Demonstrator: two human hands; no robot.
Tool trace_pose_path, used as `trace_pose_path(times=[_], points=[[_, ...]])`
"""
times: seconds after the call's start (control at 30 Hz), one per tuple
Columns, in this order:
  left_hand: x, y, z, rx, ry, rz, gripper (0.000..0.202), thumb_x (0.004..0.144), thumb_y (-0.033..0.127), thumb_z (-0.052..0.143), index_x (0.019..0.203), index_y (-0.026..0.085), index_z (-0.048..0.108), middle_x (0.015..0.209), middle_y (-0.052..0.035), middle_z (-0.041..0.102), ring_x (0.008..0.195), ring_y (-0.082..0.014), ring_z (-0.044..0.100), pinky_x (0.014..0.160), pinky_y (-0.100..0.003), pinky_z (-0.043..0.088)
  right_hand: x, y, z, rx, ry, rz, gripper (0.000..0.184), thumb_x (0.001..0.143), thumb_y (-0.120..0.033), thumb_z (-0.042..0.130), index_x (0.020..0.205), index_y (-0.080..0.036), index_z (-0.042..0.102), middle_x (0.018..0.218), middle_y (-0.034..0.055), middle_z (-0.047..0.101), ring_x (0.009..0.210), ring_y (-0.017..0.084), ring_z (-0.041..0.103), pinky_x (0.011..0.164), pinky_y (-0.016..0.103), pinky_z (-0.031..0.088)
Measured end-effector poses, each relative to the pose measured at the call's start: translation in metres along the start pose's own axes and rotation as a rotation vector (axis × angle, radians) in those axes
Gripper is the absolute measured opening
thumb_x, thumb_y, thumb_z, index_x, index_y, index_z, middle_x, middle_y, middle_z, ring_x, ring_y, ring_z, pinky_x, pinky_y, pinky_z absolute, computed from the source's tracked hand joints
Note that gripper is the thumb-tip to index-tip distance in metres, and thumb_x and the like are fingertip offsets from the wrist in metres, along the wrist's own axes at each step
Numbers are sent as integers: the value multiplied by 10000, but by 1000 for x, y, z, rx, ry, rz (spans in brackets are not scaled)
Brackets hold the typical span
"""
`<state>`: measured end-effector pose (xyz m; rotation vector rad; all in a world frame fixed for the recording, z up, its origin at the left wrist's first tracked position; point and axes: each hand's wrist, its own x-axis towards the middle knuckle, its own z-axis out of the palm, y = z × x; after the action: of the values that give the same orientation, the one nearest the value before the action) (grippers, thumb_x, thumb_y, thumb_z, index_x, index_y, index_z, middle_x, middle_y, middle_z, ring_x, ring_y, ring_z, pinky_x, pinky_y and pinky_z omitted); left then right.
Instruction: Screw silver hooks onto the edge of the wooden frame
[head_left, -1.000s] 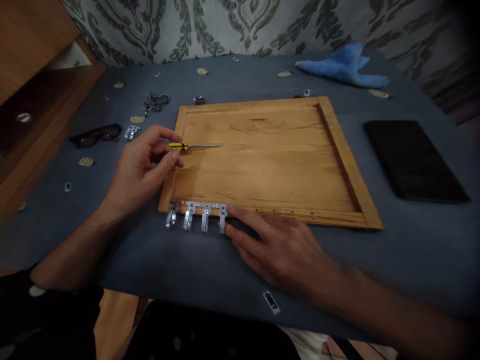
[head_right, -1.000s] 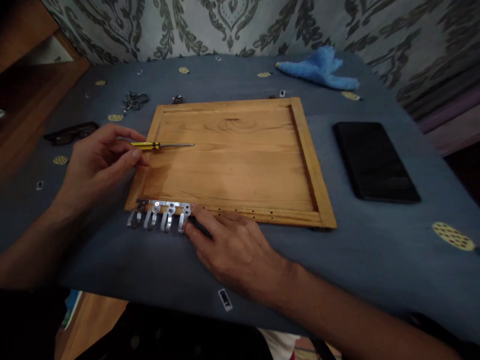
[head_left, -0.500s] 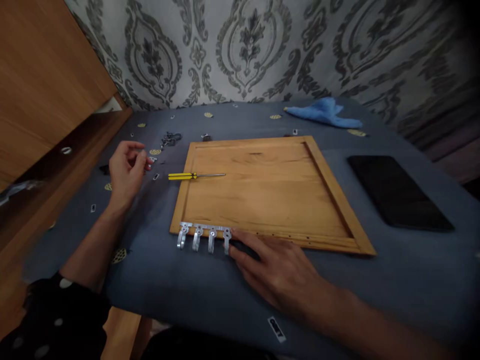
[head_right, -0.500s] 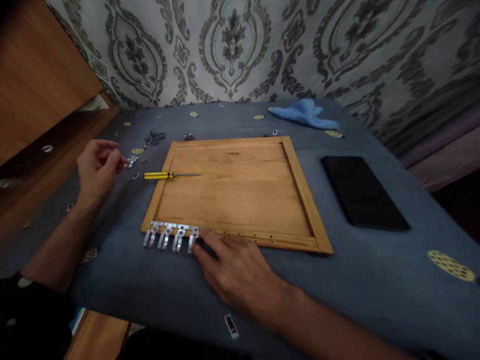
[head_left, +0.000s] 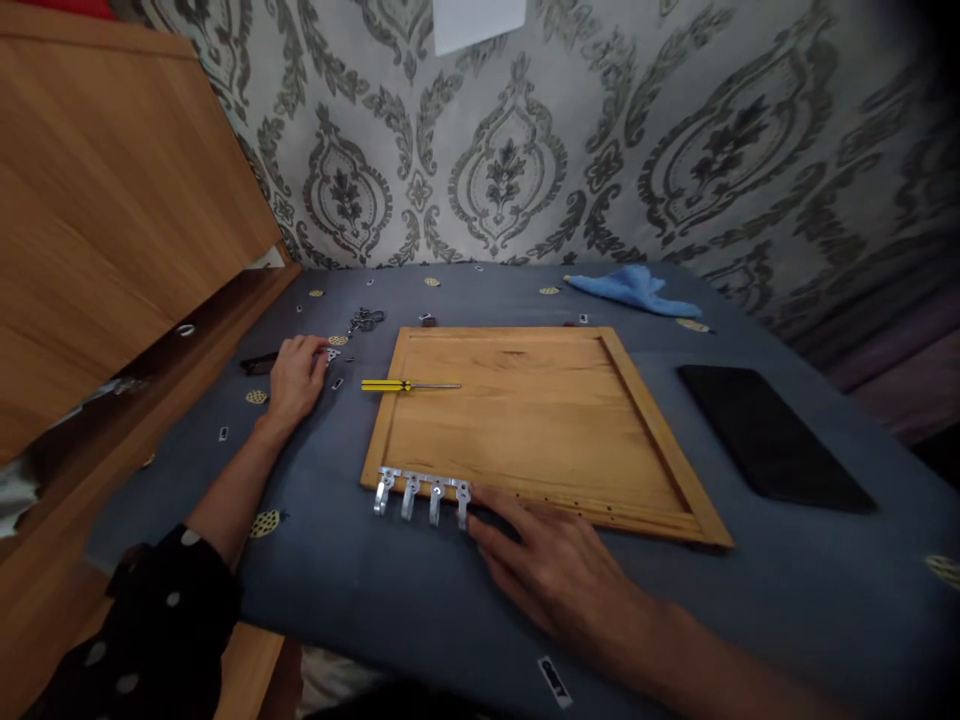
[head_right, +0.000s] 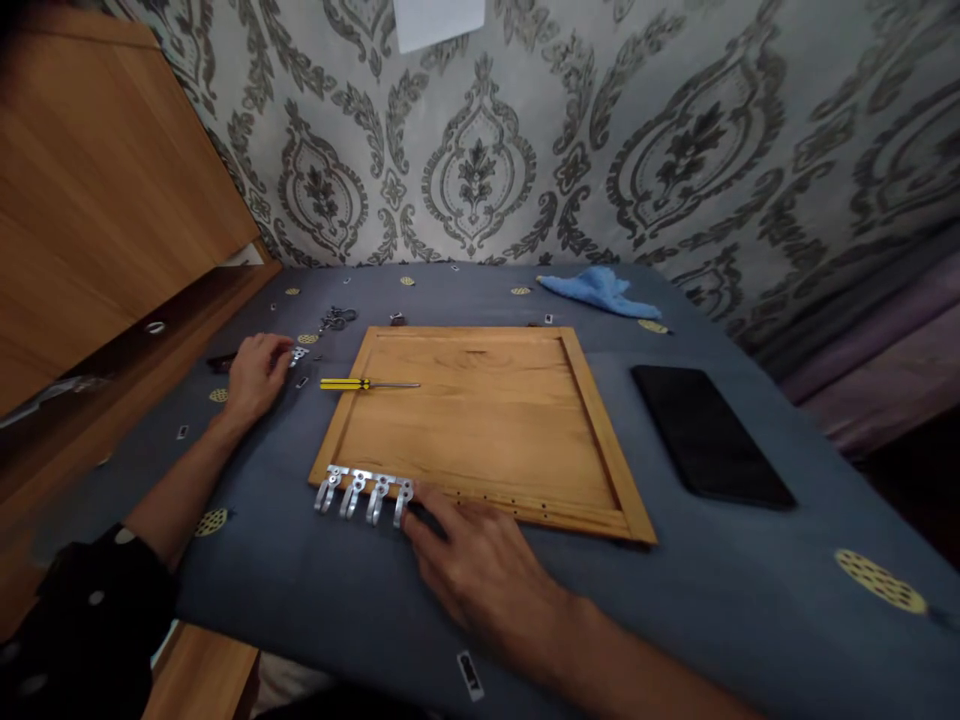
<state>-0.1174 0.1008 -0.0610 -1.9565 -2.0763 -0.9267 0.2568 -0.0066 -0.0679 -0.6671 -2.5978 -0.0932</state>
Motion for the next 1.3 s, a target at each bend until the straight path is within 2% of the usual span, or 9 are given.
trace_pose_path(times=[0.13, 0.27, 0.43, 0.67, 1.03, 1.3], points=[[-1, 8, 4, 138, -51, 115, 364, 930, 385, 600, 1217, 162, 587, 1272, -111, 596, 1152, -244, 597, 991, -484, 537, 0, 0, 2, -6, 24, -4, 279, 917, -102, 483, 1066, -167, 710, 1193, 154, 709, 749, 198, 711, 607, 343, 586], [-1, 10, 9, 220, -66, 163, 371, 930, 380, 600, 1236, 171, 581, 1320, -116, 572, 1195, -256, 576, 1020, -503, 519, -1, 0, 2, 12, 35, 1, 319, 943, -106, 420, 1061, -164, 710, 1180, 160, 715, 757, 211, 721, 599, 354, 596], [0, 2, 12, 245, -71, 175, 366, 931, 379, 598, 1234, 173, 582, 1318, -116, 574, 1190, -253, 580, 1016, -497, 523, -3, 1, 3, 23, 18, 13, 312, 932, -112, 446, 1102, -176, 701, 1211, 158, 704, 838, 213, 727, 655, 353, 607], [6, -11, 15, 238, -50, 146, 354, 934, 385, 595, 1208, 161, 589, 1246, -108, 607, 1112, -230, 613, 957, -457, 556, -1, 3, 2, 17, 47, -6, 311, 939, -109, 431, 1081, -175, 699, 1195, 147, 712, 811, 212, 727, 646, 357, 612], [2, -11, 11, 315, -82, 234, 353, 931, 380, 600, 1209, 162, 591, 1264, -109, 601, 1148, -241, 599, 986, -478, 540, -1, 3, 2, 23, 44, -9, 292, 919, -93, 459, 1068, -172, 698, 1187, 136, 712, 799, 207, 713, 649, 350, 596], [4, -19, 12, 290, -127, 286, 304, 930, 377, 599, 1144, 163, 624, 1252, -103, 612, 1195, -248, 574, 1046, -506, 492, -1, 4, 0, 13, 3, -12, 266, 946, -123, 456, 1048, -158, 699, 1189, 137, 710, 691, 192, 690, 556, 334, 557]])
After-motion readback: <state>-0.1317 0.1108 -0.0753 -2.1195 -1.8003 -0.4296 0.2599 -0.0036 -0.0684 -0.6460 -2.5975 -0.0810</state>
